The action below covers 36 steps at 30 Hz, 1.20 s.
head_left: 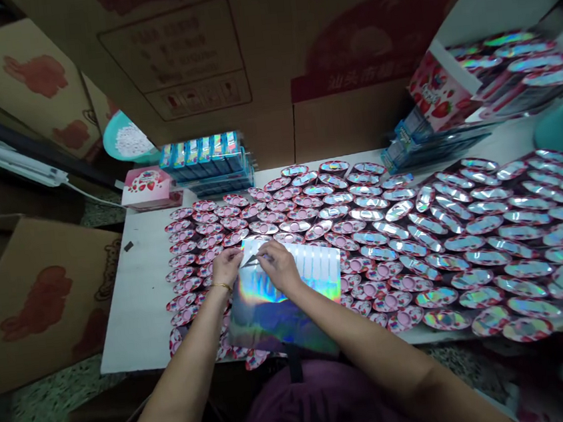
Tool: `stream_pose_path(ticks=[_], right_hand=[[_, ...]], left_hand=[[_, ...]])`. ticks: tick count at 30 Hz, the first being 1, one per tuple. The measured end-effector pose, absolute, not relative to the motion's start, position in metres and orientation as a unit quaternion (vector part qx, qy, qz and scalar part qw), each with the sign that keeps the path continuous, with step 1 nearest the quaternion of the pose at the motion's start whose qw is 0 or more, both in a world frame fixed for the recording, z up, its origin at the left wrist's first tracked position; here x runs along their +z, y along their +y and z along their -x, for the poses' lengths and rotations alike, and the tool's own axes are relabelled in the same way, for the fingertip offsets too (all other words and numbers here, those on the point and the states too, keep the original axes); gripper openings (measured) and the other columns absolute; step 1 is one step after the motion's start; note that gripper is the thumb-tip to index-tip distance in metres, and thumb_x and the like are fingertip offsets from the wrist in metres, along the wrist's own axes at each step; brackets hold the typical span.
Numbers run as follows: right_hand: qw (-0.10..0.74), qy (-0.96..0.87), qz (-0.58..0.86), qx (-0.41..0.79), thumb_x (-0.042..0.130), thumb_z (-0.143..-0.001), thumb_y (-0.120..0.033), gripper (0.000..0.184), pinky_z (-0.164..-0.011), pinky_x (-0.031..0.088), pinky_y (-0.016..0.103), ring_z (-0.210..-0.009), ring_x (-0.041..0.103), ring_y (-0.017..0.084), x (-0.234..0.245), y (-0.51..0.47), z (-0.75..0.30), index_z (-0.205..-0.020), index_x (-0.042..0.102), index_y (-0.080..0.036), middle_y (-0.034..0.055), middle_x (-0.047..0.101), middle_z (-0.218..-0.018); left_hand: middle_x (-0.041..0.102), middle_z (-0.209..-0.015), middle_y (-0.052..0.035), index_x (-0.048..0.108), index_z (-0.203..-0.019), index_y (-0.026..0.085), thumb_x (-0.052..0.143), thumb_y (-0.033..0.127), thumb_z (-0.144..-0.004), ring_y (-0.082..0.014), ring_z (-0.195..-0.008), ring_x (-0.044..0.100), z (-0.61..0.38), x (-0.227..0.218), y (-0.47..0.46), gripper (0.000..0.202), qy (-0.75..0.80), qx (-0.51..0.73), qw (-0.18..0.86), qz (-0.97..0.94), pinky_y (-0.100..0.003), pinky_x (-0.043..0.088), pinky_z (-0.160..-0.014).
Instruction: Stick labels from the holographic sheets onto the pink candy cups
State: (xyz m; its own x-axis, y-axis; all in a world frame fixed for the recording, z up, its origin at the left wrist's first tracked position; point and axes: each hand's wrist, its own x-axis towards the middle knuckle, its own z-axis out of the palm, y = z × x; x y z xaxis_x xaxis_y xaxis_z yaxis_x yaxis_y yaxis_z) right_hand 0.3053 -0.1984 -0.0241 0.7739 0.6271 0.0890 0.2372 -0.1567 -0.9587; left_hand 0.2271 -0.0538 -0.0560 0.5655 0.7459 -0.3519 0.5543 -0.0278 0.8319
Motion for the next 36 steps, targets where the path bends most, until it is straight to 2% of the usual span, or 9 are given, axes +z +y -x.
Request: stream_pose_path(ticks=[2,4,6,8,12,17,24,29,36], right_hand=[[0.623,-0.227,0.716,0.219,0.052,-0.075,-0.023,0.009,-0.066,0.042,0.024,-0.071,0.053,0.012,-0.014,-0.216,-0.307,-0.072,0.059,-0.019,-0.0003,0.058,-0.073],[0.660,-0.152,0.686,0.265,0.054,-0.073,-0.026,0.009,-0.059,0.040,0.022,-0.062,0.051,0.011,-0.007,-0.242,-0.310,-0.070,0.059,-0.019,-0.0023,0.056,-0.066],[0.693,-0.069,0.658,0.286,0.057,-0.070,-0.028,0.010,-0.057,0.038,0.022,-0.058,0.049,0.010,-0.004,-0.274,-0.316,-0.071,0.058,-0.018,-0.0031,0.055,-0.063],[0.717,0.015,0.638,0.282,0.060,-0.067,-0.030,0.012,-0.056,0.038,0.022,-0.057,0.050,0.010,-0.004,-0.307,-0.323,-0.071,0.058,-0.018,-0.0033,0.055,-0.061],[0.741,0.131,0.612,0.242,0.064,-0.064,-0.032,0.017,-0.054,0.037,0.022,-0.053,0.049,0.009,-0.015,-0.367,-0.333,-0.072,0.059,-0.018,-0.0040,0.056,-0.059],[0.759,0.218,0.569,0.229,0.070,-0.056,-0.033,0.023,-0.051,0.037,0.022,-0.052,0.050,0.010,-0.025,-0.414,-0.338,-0.069,0.059,-0.018,-0.0038,0.057,-0.059],[0.780,0.228,0.535,0.231,0.072,-0.054,-0.031,0.023,-0.047,0.037,0.022,-0.054,0.050,0.010,-0.020,-0.448,-0.348,-0.069,0.060,-0.017,-0.0027,0.057,-0.062],[0.776,0.211,0.538,0.253,0.072,-0.055,-0.031,0.023,-0.048,0.037,0.021,-0.052,0.049,0.009,-0.019,-0.462,-0.354,-0.070,0.060,-0.017,-0.0034,0.056,-0.059],[0.681,0.105,0.700,0.189,0.066,-0.062,-0.035,0.021,-0.057,0.039,0.025,-0.057,0.050,0.012,-0.048,-0.475,-0.372,-0.072,0.060,-0.017,-0.0013,0.057,-0.062]], left_hand=[[0.062,-0.071,-0.0042,0.062,-0.070,0.016,0.060,0.031,-0.058,-0.0177,-0.069,0.056,-0.229,-0.053,-0.051,0.019,0.449,0.088,0.425,-0.781,-0.030,0.043,-0.069],[0.063,-0.084,-0.0073,0.063,-0.082,0.015,0.059,0.032,-0.061,-0.0204,-0.081,0.056,-0.234,-0.044,-0.060,0.027,0.426,0.116,0.363,-0.821,-0.032,0.042,-0.075],[0.061,-0.097,-0.0087,0.061,-0.096,0.016,0.054,0.038,-0.069,-0.0204,-0.089,0.055,-0.244,-0.031,-0.084,0.036,0.386,0.125,0.405,-0.819,-0.031,0.042,-0.077],[0.061,-0.100,-0.0090,0.061,-0.098,0.016,0.046,0.044,-0.075,-0.0186,-0.089,0.056,-0.257,-0.017,-0.119,0.039,0.343,0.060,0.537,-0.769,-0.028,0.043,-0.073],[0.064,-0.091,-0.0083,0.059,-0.097,0.014,0.065,0.042,-0.062,-0.0144,-0.075,0.059,-0.285,-0.004,-0.199,0.045,0.311,-0.092,0.730,-0.601,-0.024,0.044,-0.063],[0.063,-0.076,-0.0039,0.060,-0.092,0.012,0.074,0.028,-0.050,-0.0087,-0.060,0.055,-0.309,-0.021,-0.257,0.047,0.318,-0.139,0.762,-0.546,-0.021,0.042,-0.056],[0.057,-0.060,0.0027,0.061,-0.090,0.013,0.065,0.026,-0.060,-0.0048,-0.046,0.047,-0.324,-0.030,-0.293,0.032,0.331,-0.161,0.731,-0.575,-0.017,0.033,-0.043],[0.053,-0.050,0.0037,0.061,-0.075,0.013,0.064,0.032,-0.062,-0.0052,-0.040,0.043,-0.330,-0.033,-0.311,0.023,0.331,-0.196,0.700,-0.601,-0.017,0.028,-0.038],[0.053,-0.047,0.0034,0.060,-0.064,0.014,0.057,0.031,-0.067,-0.0070,-0.038,0.042,-0.330,-0.049,-0.324,0.018,0.347,-0.153,0.600,-0.704,-0.020,0.032,-0.042]])
